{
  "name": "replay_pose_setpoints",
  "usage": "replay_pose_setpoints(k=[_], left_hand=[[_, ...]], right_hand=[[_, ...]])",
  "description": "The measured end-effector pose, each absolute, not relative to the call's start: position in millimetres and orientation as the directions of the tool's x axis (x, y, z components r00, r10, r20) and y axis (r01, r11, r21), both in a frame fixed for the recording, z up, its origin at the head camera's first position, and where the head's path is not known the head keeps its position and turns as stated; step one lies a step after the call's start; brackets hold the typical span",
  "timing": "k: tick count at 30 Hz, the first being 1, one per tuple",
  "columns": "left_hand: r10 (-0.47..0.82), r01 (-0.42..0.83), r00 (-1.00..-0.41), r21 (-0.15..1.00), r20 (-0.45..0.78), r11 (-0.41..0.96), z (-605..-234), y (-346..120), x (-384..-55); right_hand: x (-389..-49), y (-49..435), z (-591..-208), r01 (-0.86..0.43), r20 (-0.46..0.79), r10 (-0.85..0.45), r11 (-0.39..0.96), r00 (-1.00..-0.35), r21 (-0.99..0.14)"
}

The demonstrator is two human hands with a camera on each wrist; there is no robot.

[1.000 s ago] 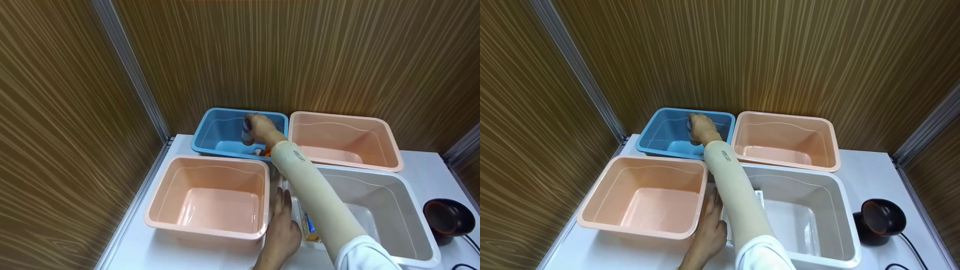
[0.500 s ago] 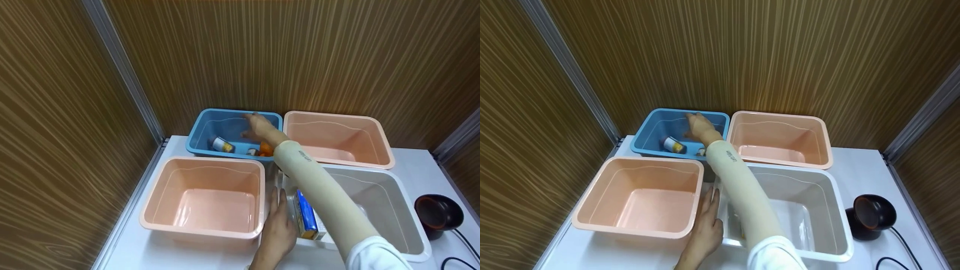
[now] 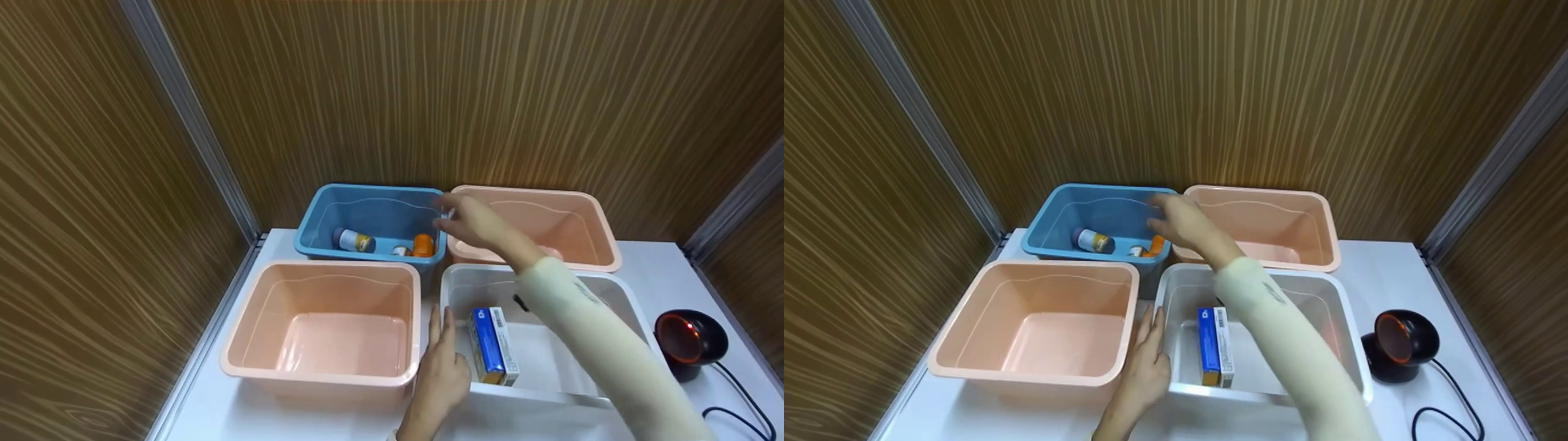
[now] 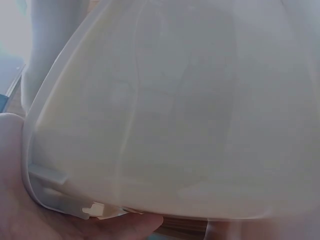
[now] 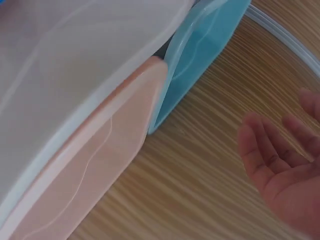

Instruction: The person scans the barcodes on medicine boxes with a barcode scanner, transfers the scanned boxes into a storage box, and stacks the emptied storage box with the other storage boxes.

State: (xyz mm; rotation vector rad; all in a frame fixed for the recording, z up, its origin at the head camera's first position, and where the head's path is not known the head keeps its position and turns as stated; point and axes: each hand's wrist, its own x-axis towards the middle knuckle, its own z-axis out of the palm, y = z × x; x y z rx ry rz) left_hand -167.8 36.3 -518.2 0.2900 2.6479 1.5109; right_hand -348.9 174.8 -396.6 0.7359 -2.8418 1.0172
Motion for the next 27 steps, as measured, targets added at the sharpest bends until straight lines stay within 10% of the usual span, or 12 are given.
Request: replay_pose_setpoints(k=[11,27], left_hand=[[0.187,0.111,-0.982,0.840,0.012,0.531,-518.6,22.3,-184.4],[0.167,0.127,-0.985,0.822,0.039,0.555,-517.7,20.8,-183.7]], right_hand=[[-291.6,225.3,-423.0,-0.514,0.170,-0.500,0.708,-0.849,-0.485],[-270.5,247.9,-475.5,-0.386,-0.227,-0.441,0.889,-0.868,-0.247]])
